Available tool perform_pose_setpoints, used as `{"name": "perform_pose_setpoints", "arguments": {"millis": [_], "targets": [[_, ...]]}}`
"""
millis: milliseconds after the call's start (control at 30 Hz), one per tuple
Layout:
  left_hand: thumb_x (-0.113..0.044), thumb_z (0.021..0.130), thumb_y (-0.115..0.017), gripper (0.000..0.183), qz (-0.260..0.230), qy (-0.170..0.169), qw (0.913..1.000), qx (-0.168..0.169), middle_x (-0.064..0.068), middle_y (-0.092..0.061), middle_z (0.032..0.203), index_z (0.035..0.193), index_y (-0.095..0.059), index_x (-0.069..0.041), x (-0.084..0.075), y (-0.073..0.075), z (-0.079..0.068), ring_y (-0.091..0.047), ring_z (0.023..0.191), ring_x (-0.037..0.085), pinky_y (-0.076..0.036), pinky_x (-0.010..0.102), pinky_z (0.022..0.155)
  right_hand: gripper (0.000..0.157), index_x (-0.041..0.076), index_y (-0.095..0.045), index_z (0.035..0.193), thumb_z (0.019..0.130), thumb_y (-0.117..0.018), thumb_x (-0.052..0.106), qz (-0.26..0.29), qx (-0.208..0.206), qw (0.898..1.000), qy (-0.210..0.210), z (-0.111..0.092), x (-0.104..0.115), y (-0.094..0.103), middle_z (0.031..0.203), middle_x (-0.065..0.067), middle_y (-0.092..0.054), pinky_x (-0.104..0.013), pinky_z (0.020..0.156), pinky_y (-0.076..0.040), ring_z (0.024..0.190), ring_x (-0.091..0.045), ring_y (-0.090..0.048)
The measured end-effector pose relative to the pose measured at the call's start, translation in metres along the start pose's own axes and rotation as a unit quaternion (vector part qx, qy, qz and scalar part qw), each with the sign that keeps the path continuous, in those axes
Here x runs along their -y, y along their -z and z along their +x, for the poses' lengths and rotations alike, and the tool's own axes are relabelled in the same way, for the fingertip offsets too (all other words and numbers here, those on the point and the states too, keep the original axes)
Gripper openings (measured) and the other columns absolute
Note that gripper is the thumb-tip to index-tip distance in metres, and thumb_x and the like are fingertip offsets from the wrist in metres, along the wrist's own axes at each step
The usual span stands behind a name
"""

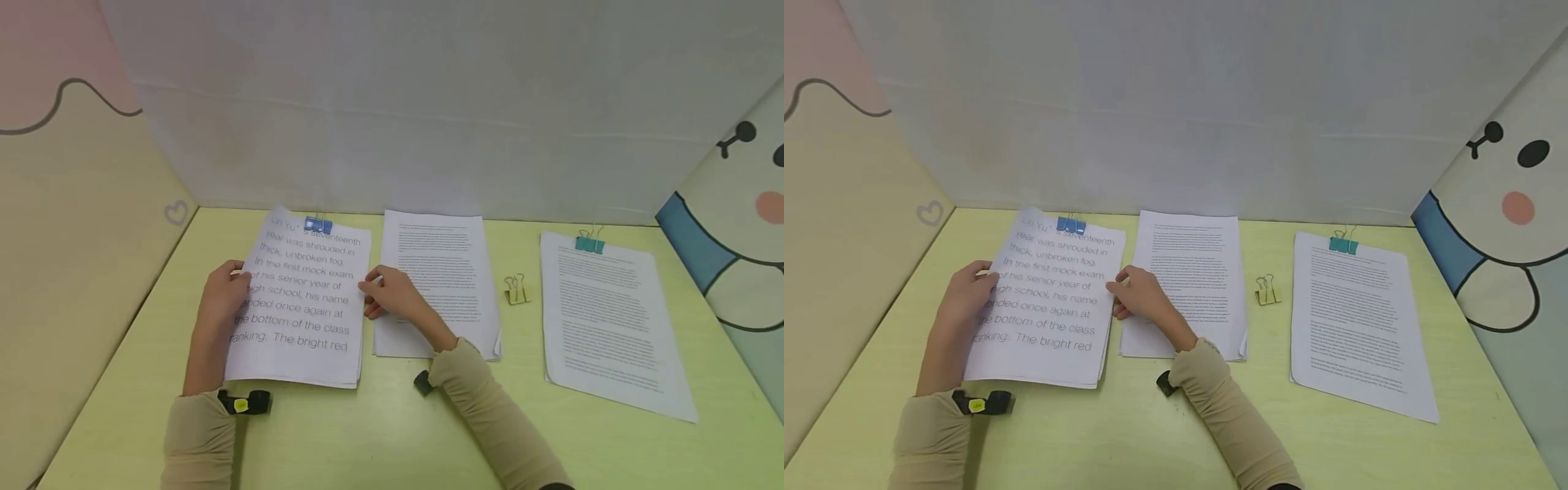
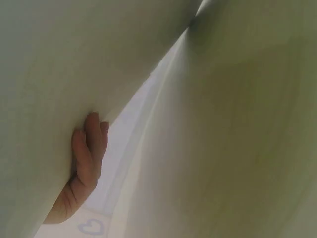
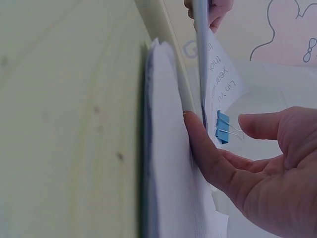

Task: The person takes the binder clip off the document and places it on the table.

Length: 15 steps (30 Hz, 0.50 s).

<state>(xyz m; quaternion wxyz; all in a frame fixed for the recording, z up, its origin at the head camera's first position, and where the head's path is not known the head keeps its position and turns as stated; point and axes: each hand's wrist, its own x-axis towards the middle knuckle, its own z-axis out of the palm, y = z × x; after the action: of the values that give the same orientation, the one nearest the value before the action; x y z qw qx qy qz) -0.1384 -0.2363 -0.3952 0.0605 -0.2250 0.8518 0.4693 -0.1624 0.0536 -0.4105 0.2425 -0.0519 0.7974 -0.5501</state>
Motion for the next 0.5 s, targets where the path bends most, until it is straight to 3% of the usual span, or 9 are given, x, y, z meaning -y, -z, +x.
{"name": "perform_pose_setpoints", "arguments": {"millis": [267,500], "targets": [[-0.024,0.111,-0.039,0.044,-0.067,0.013,0.9976,-0.006,0.010,-0.057,0.111,0.151,-0.047,-0.005,-0.012,0.008,-0.006,-0.060,0.076,0.013,-0.052,0.026,0.063,0.046,-0.006,-0.048,0.140,0.103,-0.064,0.016,0.016,0.001,1.000,0.015,0.002,-0.003,0.002,0.095,-0.014,-0.073,-0.033,0.064,-0.061,0.067,-0.022,-0.074],[-0.024,0.112,-0.041,0.041,-0.111,0.003,0.9937,-0.010,0.006,-0.057,0.110,0.149,-0.049,-0.008,-0.020,0.005,-0.009,-0.061,0.078,0.012,-0.052,0.024,0.063,0.037,-0.004,-0.052,0.132,0.102,-0.064,0.013,0.075,-0.023,0.996,0.031,0.003,0.001,0.009,0.085,-0.015,-0.075,-0.030,0.065,-0.060,0.063,-0.019,-0.070]]}}
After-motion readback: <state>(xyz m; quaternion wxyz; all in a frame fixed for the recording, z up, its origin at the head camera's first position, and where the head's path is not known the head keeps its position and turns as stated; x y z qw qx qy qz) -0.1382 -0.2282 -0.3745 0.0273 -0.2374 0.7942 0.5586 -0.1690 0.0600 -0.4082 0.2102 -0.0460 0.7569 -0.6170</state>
